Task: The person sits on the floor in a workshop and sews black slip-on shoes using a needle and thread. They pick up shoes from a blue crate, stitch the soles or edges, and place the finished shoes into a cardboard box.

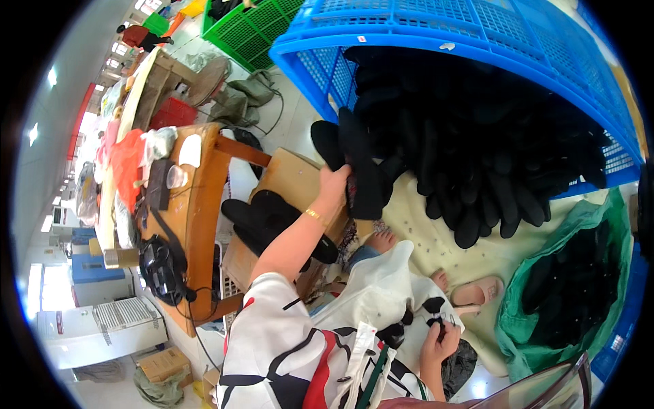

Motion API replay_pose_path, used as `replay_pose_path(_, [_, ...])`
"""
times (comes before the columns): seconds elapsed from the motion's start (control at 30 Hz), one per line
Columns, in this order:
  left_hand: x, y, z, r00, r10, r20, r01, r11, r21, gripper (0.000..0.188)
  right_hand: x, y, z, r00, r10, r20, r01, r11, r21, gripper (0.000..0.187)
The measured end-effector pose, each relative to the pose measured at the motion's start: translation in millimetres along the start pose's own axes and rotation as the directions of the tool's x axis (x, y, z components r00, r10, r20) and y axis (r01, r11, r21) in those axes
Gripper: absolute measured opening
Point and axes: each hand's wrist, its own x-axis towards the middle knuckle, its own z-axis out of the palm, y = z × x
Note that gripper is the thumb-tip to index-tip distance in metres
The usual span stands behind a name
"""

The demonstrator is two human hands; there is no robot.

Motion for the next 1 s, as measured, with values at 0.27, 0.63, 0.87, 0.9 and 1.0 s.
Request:
replay_pose_path(0.27, [-113,62,-176,0.995,-0.07,-0.078,0.066,0.997,-0.048,0.04,-15,2,1,0.993,-0.104,-0.048,0.105,0.994,0.016,0.012])
replay_pose_path(0.63, [-123,16,-182,0.782,0.619,-0.071,0.035,0.07,0.997,0.075,-26,5,2,0.991,-0.123,-0.044,0.124,0.992,0.008,0.013])
replay_pose_path(0.87, [-79,33,-159,0.948,0.276,0.16,-0.073,-0.303,0.95,0.029,-30,3,-1,0.996,-0.074,-0.058,0.074,0.997,-0.01,0.013])
replay_pose_path(0.9, [-70,36,-158,0.949,0.276,0.15,-0.062,-0.304,0.951,0.027,-30,3,0,0.996,-0.071,-0.058,0.071,0.997,-0.004,0.013])
replay_pose_path(1.0, [-38,36,-143,0.942,0.296,0.157,-0.053,-0.33,0.942,0.022,-28,3,3,0.994,-0.072,-0.078,0.073,0.997,0.007,0.013])
